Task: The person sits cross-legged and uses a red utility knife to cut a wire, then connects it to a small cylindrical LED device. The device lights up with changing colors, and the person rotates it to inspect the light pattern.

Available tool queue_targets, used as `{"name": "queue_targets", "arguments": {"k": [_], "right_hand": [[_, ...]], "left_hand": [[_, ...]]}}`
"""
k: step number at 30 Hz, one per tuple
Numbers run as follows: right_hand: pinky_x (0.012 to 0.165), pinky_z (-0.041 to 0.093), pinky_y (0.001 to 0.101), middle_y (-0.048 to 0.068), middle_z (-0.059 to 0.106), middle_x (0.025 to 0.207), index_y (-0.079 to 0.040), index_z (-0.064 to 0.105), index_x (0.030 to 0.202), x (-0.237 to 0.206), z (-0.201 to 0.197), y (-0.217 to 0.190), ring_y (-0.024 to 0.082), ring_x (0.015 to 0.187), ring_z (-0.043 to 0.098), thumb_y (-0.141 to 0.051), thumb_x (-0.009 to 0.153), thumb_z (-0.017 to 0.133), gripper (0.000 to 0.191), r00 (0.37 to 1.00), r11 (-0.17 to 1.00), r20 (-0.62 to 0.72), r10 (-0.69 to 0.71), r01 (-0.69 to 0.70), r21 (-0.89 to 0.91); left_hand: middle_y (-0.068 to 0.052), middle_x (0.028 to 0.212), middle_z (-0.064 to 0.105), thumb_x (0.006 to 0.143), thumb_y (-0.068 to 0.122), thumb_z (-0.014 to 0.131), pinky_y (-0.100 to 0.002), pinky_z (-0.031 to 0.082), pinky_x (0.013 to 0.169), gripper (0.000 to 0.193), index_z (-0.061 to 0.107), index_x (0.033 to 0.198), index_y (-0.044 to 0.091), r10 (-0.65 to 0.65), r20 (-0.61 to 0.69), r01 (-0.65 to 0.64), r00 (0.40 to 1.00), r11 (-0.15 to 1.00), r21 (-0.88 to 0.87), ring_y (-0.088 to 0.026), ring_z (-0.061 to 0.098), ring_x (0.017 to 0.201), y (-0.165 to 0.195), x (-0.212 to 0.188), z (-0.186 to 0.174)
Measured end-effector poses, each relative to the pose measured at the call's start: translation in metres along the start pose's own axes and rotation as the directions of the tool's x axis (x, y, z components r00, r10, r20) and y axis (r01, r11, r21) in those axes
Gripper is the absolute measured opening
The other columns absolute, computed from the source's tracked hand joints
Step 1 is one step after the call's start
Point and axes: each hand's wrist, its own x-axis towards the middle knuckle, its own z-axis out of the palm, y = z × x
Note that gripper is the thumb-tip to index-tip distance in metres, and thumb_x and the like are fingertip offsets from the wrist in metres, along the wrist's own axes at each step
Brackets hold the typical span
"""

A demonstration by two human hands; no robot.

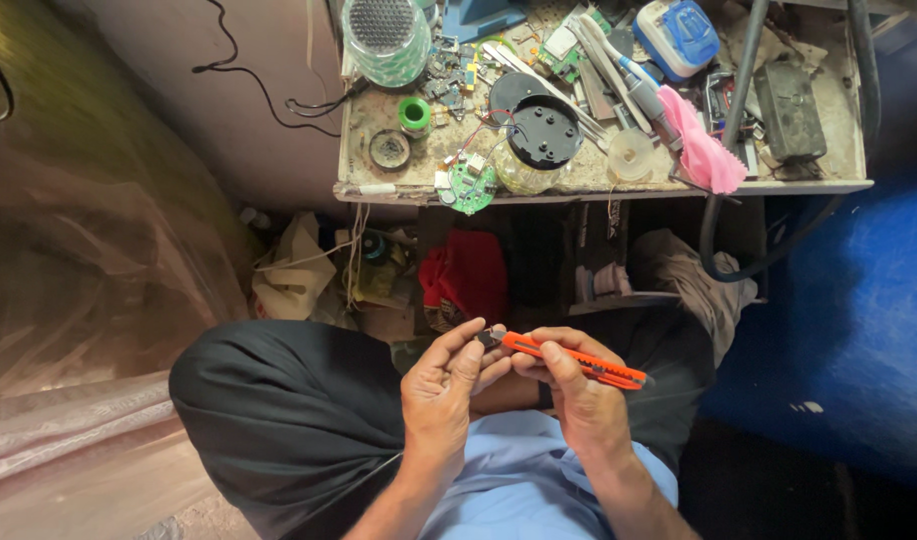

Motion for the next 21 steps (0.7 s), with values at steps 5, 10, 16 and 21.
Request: {"name": "queue_targets", "arguments": {"k": [5, 10, 16, 21], "right_hand": [[0.089, 0.062, 0.0387, 0.021, 0.076, 0.103, 0.009, 0.066, 0.117, 0.006, -0.011, 0.006, 0.026, 0.093, 0.077, -0.009, 0.101, 0.063, 0.023, 0.997, 0.989, 0.052, 0.054, -0.061, 0.136], [0.089, 0.062, 0.0384, 0.021, 0.076, 0.104, 0.008, 0.067, 0.117, 0.005, -0.011, 0.007, 0.027, 0.093, 0.077, -0.008, 0.101, 0.063, 0.023, 0.997, 0.989, 0.066, 0.045, -0.053, 0.137], [0.091, 0.062, 0.0381, 0.021, 0.074, 0.108, 0.009, 0.067, 0.117, 0.003, -0.007, 0.001, 0.026, 0.096, 0.076, -0.007, 0.1, 0.064, 0.024, 0.995, 0.998, 0.095, 0.008, -0.014, 0.058], [0.094, 0.06, 0.0392, 0.023, 0.071, 0.115, 0.01, 0.065, 0.12, 0.002, 0.0, -0.006, 0.026, 0.101, 0.074, -0.005, 0.099, 0.067, 0.026, 0.985, 0.999, 0.17, -0.026, 0.021, 0.034]], "left_hand": [[-0.022, 0.123, 0.072, 0.099, 0.01, 0.06, -0.037, 0.062, 0.095, 0.037, 0.06, 0.133, -0.006, -0.008, 0.035, 0.008, 0.999, 1.0, -0.007, -0.026, 0.074, 0.105, 0.002, -0.001, 0.001], [-0.022, 0.122, 0.072, 0.098, 0.01, 0.061, -0.038, 0.062, 0.094, 0.037, 0.061, 0.132, -0.005, 0.014, 0.053, -0.015, 0.998, 1.0, 0.008, -0.026, 0.074, 0.106, 0.002, -0.002, 0.0], [-0.021, 0.118, 0.073, 0.098, 0.007, 0.063, -0.039, 0.064, 0.094, 0.031, 0.065, 0.126, -0.007, 0.056, 0.057, -0.057, 0.997, 0.998, 0.017, -0.025, 0.074, 0.106, -0.002, 0.0, -0.001], [-0.021, 0.114, 0.074, 0.098, 0.002, 0.063, -0.039, 0.065, 0.094, 0.025, 0.067, 0.121, -0.008, 0.084, 0.057, -0.084, 0.995, 0.996, 0.004, -0.025, 0.075, 0.103, -0.005, 0.001, -0.003]]}}
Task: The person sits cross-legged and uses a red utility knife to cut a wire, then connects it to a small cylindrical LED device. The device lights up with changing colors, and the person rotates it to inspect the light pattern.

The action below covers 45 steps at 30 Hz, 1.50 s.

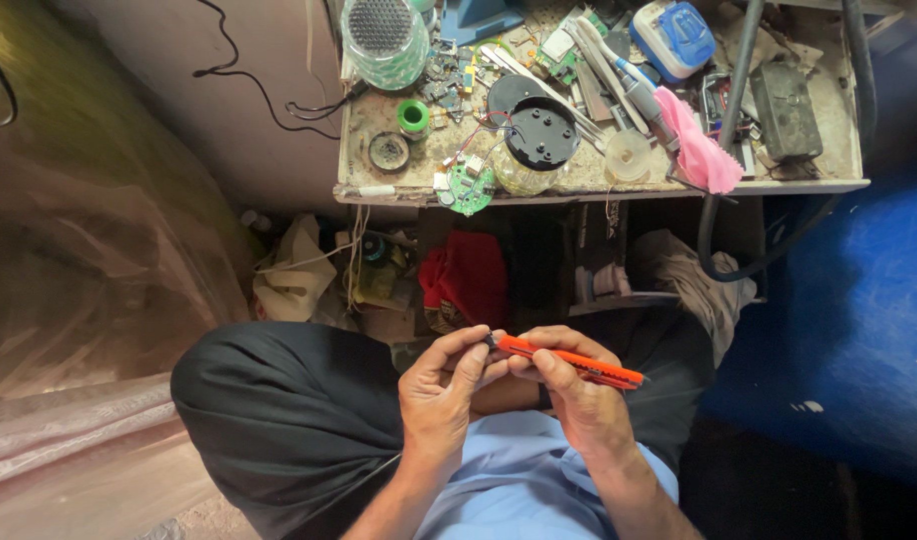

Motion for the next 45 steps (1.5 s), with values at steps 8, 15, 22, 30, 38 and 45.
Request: {"name": "queue_targets", "arguments": {"k": [8, 15, 22, 30, 38, 45], "right_hand": [[0.076, 0.059, 0.0361, 0.01, 0.065, 0.092, 0.003, 0.061, 0.096, 0.01, 0.003, -0.015, 0.021, 0.085, 0.07, -0.019, 0.102, 0.06, 0.023, 0.992, 0.984, -0.11, 0.067, -0.047, 0.174], [0.064, 0.045, 0.0242, 0.003, 0.055, 0.088, 0.0, 0.076, 0.116, 0.011, 0.012, -0.016, 0.013, 0.073, 0.052, -0.003, 0.091, 0.076, 0.025, 0.994, 0.754, 0.089, -0.058, 0.102, -0.649], [0.067, 0.058, 0.0255, 0.006, 0.071, 0.098, -0.008, 0.077, 0.105, 0.018, 0.022, -0.043, 0.016, 0.08, 0.074, 0.003, 0.082, 0.075, 0.025, 0.936, 0.422, 0.333, -0.114, 0.349, -0.837], [0.08, 0.055, 0.0308, 0.008, 0.068, 0.101, 0.001, 0.066, 0.099, 0.011, 0.017, -0.036, 0.019, 0.09, 0.065, 0.003, 0.092, 0.069, 0.008, 0.958, 0.772, 0.229, -0.174, 0.277, -0.573], [0.049, 0.035, 0.017, 0.01, 0.067, 0.088, 0.002, 0.069, 0.106, 0.009, -0.009, -0.054, 0.006, 0.061, 0.051, -0.004, 0.098, 0.062, 0.012, 0.991, 0.991, -0.115, -0.068, 0.054, -0.122], [0.051, 0.038, 0.0175, 0.01, 0.066, 0.099, 0.001, 0.067, 0.107, 0.01, -0.04, -0.079, 0.009, 0.074, 0.058, -0.009, 0.1, 0.063, 0.013, 0.965, 0.978, -0.169, -0.202, 0.207, 0.011]], "left_hand": [[-0.02, 0.109, 0.076, 0.096, 0.004, 0.065, -0.034, 0.064, 0.087, 0.023, 0.067, 0.116, -0.006, -0.061, -0.043, 0.062, 0.997, 0.997, 0.038, -0.024, 0.078, 0.097, -0.003, 0.003, -0.001], [-0.016, 0.099, 0.078, 0.096, 0.002, 0.068, -0.028, 0.062, 0.078, 0.027, 0.067, 0.121, -0.008, -0.004, 0.022, -0.003, 1.0, 0.945, 0.327, -0.015, 0.075, 0.086, 0.002, -0.001, 0.002], [-0.011, 0.096, 0.082, 0.092, 0.009, 0.07, -0.022, 0.059, 0.066, 0.034, 0.064, 0.123, -0.003, -0.165, 0.008, 0.136, 0.986, 0.839, 0.527, -0.01, 0.074, 0.077, 0.025, 0.004, 0.001], [-0.007, 0.097, 0.081, 0.093, 0.005, 0.07, -0.022, 0.059, 0.072, 0.031, 0.069, 0.122, -0.004, -0.175, 0.133, 0.103, 0.975, 0.898, 0.428, -0.007, 0.072, 0.08, 0.025, 0.007, 0.01], [-0.011, 0.1, 0.079, 0.095, -0.001, 0.071, -0.027, 0.064, 0.078, 0.02, 0.072, 0.115, 0.002, 0.311, 0.438, -0.532, 0.843, 0.594, 0.603, -0.015, 0.079, 0.09, 0.042, 0.019, 0.049], [-0.016, 0.125, 0.069, 0.095, -0.003, 0.071, -0.037, 0.062, 0.097, 0.034, 0.061, 0.127, 0.002, 0.446, 0.789, -0.899, 0.423, 0.099, 0.426, -0.031, 0.073, 0.114, 0.05, 0.063, 0.105]]}}
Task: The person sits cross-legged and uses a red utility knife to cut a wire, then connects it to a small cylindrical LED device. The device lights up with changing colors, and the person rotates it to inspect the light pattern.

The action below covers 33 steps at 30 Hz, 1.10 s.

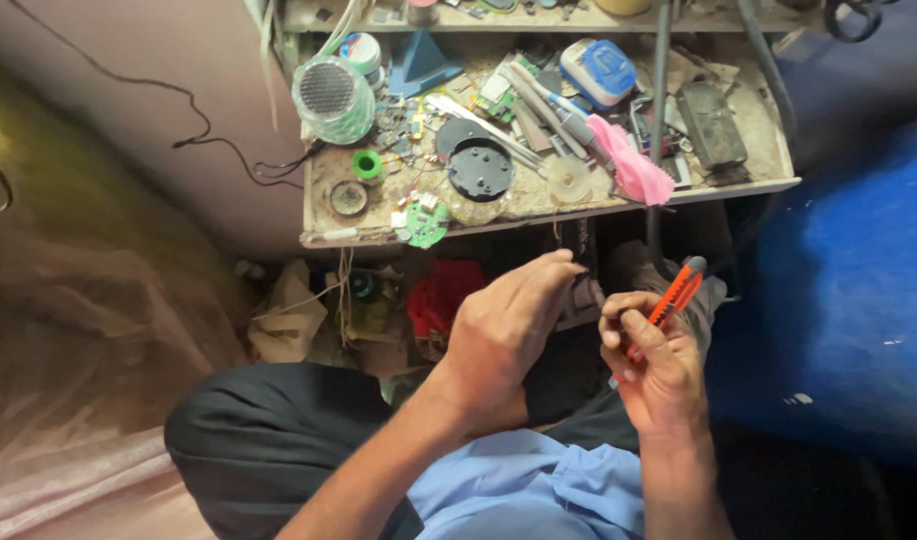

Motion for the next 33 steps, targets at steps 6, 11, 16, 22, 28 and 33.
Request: {"name": "queue_targets", "arguments": {"k": [6, 11, 16, 22, 28, 33], "right_hand": [[0.049, 0.036, 0.0174, 0.011, 0.063, 0.09, 0.0, 0.069, 0.106, -0.005, -0.026, -0.007, 0.008, 0.06, 0.048, -0.01, 0.101, 0.066, 0.012, 0.998, 0.999, -0.053, 0.03, -0.028, 0.036], [0.048, 0.034, 0.0182, 0.01, 0.063, 0.089, -0.002, 0.068, 0.105, -0.01, -0.044, -0.006, 0.008, 0.061, 0.049, -0.01, 0.099, 0.066, 0.011, 0.989, 1.0, -0.146, 0.013, -0.015, -0.011], [0.047, 0.033, 0.0189, 0.009, 0.064, 0.089, -0.001, 0.066, 0.106, -0.017, -0.059, -0.008, 0.008, 0.06, 0.048, -0.009, 0.098, 0.066, 0.011, 0.971, 0.999, -0.238, -0.005, -0.003, -0.034], [0.046, 0.033, 0.0176, 0.009, 0.062, 0.084, -0.001, 0.066, 0.105, -0.028, -0.081, -0.016, 0.007, 0.054, 0.045, -0.01, 0.099, 0.065, 0.011, 0.96, 0.999, -0.279, 0.015, -0.024, -0.026], [0.044, 0.033, 0.0176, 0.007, 0.061, 0.081, -0.001, 0.067, 0.104, -0.031, -0.095, -0.014, 0.007, 0.051, 0.044, -0.012, 0.099, 0.065, 0.012, 0.951, 0.998, -0.307, 0.034, -0.048, -0.038], [0.045, 0.033, 0.0172, 0.008, 0.062, 0.082, -0.001, 0.067, 0.104, -0.031, -0.1, -0.014, 0.006, 0.053, 0.044, -0.011, 0.1, 0.065, 0.011, 0.948, 0.998, -0.318, 0.006, -0.025, -0.056]], "left_hand": [[-0.02, 0.135, 0.061, 0.094, 0.004, 0.067, -0.038, 0.06, 0.095, 0.04, 0.059, 0.132, -0.006, 0.253, 0.118, -0.277, 0.96, 0.917, 0.287, -0.032, 0.069, 0.117, -0.021, 0.037, 0.015], [-0.016, 0.129, 0.06, 0.091, 0.01, 0.066, -0.036, 0.058, 0.086, 0.035, 0.064, 0.123, -0.002, 0.301, 0.141, -0.333, 0.943, 0.857, 0.393, -0.026, 0.068, 0.106, -0.04, 0.069, 0.056], [-0.009, 0.111, 0.058, 0.098, 0.013, 0.064, -0.035, 0.054, 0.074, 0.018, 0.068, 0.111, 0.001, 0.321, 0.147, -0.352, 0.936, 0.882, 0.315, -0.021, 0.064, 0.093, -0.053, 0.109, 0.124], [-0.008, 0.101, 0.055, 0.092, 0.015, 0.062, -0.034, 0.056, 0.071, 0.014, 0.068, 0.1, 0.005, 0.353, 0.12, -0.373, 0.928, 0.862, 0.344, -0.021, 0.063, 0.089, -0.081, 0.152, 0.175], [-0.011, 0.092, 0.06, 0.095, 0.017, 0.062, -0.036, 0.058, 0.067, 0.014, 0.067, 0.093, 0.004, 0.162, 0.154, -0.21, 0.975, 0.901, 0.379, -0.022, 0.068, 0.084, -0.1, 0.181, 0.196], [-0.013, 0.086, 0.064, 0.094, 0.018, 0.062, -0.037, 0.059, 0.067, 0.022, 0.067, 0.08, 0.001, 0.165, 0.282, -0.285, 0.945, 0.838, 0.466, -0.024, 0.069, 0.083, -0.104, 0.188, 0.209]]}}
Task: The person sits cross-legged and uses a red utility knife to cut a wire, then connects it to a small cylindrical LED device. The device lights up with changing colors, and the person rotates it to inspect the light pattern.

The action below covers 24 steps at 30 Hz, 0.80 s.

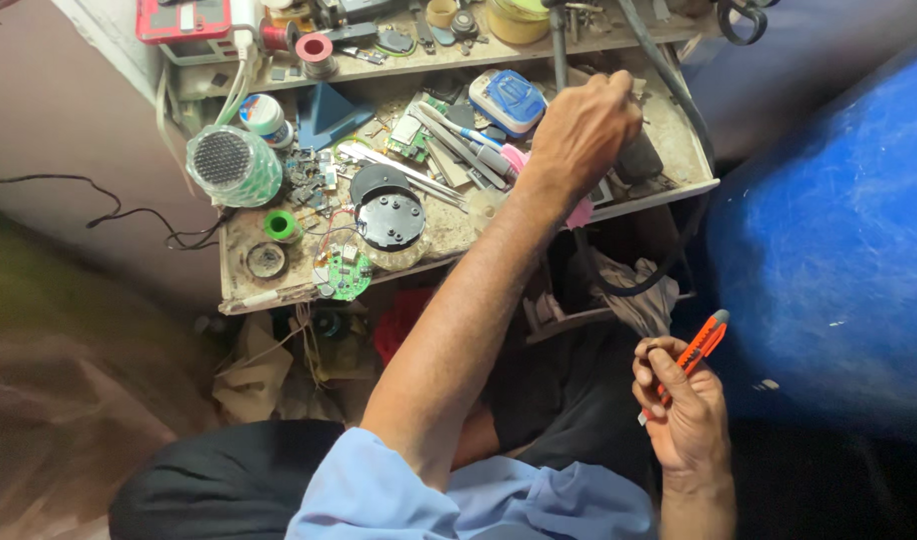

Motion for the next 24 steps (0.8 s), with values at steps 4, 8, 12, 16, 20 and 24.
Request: {"name": "queue_targets", "arguments": {"k": [4, 8, 12, 16, 20, 24], "right_hand": [[0.043, 0.033, 0.0176, 0.007, 0.062, 0.08, -0.002, 0.068, 0.104, 0.0, 0.001, -0.003, 0.006, 0.051, 0.044, -0.012, 0.099, 0.065, 0.011, 1.0, 1.0, -0.018, 0.021, -0.022, -0.003], [0.042, 0.032, 0.0176, 0.007, 0.062, 0.079, -0.002, 0.069, 0.104, 0.0, 0.005, -0.004, 0.007, 0.051, 0.045, -0.013, 0.098, 0.064, 0.013, 1.0, 0.999, -0.022, 0.013, -0.014, -0.044], [0.043, 0.032, 0.018, 0.008, 0.062, 0.075, 0.001, 0.069, 0.105, 0.001, 0.012, -0.003, 0.006, 0.051, 0.043, -0.011, 0.101, 0.064, 0.014, 0.999, 0.996, 0.054, -0.006, 0.011, -0.094], [0.04, 0.032, 0.0172, 0.005, 0.064, 0.079, -0.001, 0.068, 0.107, -0.003, 0.022, -0.002, 0.005, 0.051, 0.045, -0.007, 0.097, 0.063, 0.012, 0.999, 0.992, 0.013, 0.029, -0.027, -0.121], [0.041, 0.033, 0.0174, 0.007, 0.068, 0.083, -0.003, 0.07, 0.109, -0.004, 0.035, 0.007, 0.006, 0.053, 0.048, -0.003, 0.092, 0.064, 0.017, 1.0, 0.983, 0.006, 0.018, -0.016, -0.184], [0.043, 0.034, 0.0176, 0.008, 0.061, 0.074, 0.001, 0.076, 0.106, -0.006, 0.043, 0.016, 0.006, 0.052, 0.045, -0.001, 0.095, 0.07, 0.013, 0.994, 0.976, 0.106, 0.042, -0.018, -0.218]], "left_hand": [[-0.014, 0.093, 0.066, 0.09, 0.014, 0.063, -0.037, 0.059, 0.069, 0.017, 0.069, 0.077, 0.005, 0.036, 0.108, -0.043, 0.993, 0.997, 0.067, -0.025, 0.069, 0.089, -0.003, 0.002, -0.005], [-0.012, 0.102, 0.067, 0.095, 0.014, 0.065, -0.036, 0.06, 0.074, 0.015, 0.07, 0.092, 0.001, -0.056, -0.091, 0.041, 0.994, 0.987, -0.156, -0.025, 0.068, 0.095, 0.01, 0.002, -0.045], [-0.015, 0.13, 0.062, 0.095, 0.004, 0.064, -0.035, 0.059, 0.091, 0.039, 0.062, 0.133, -0.005, -0.041, -0.313, -0.019, 0.949, 0.982, -0.188, -0.027, 0.065, 0.11, 0.032, -0.049, -0.123], [-0.009, 0.137, 0.062, 0.1, -0.008, 0.065, -0.034, 0.059, 0.096, 0.037, 0.063, 0.135, 0.005, -0.217, -0.359, 0.125, 0.908, 0.957, -0.262, -0.026, 0.068, 0.119, 0.027, -0.12, -0.221], [-0.011, 0.14, 0.063, 0.105, -0.004, 0.07, -0.031, 0.061, 0.091, 0.034, 0.063, 0.136, 0.006, -0.427, -0.381, 0.423, 0.82, 0.901, -0.098, -0.027, 0.066, 0.126, -0.038, -0.164, -0.293], [-0.023, 0.149, 0.056, 0.091, 0.017, 0.088, -0.047, 0.043, 0.116, 0.071, 0.052, 0.148, -0.004, -0.435, -0.11, 0.445, 0.894, 0.891, 0.088, -0.039, 0.051, 0.138, -0.111, -0.187, -0.319]]}}
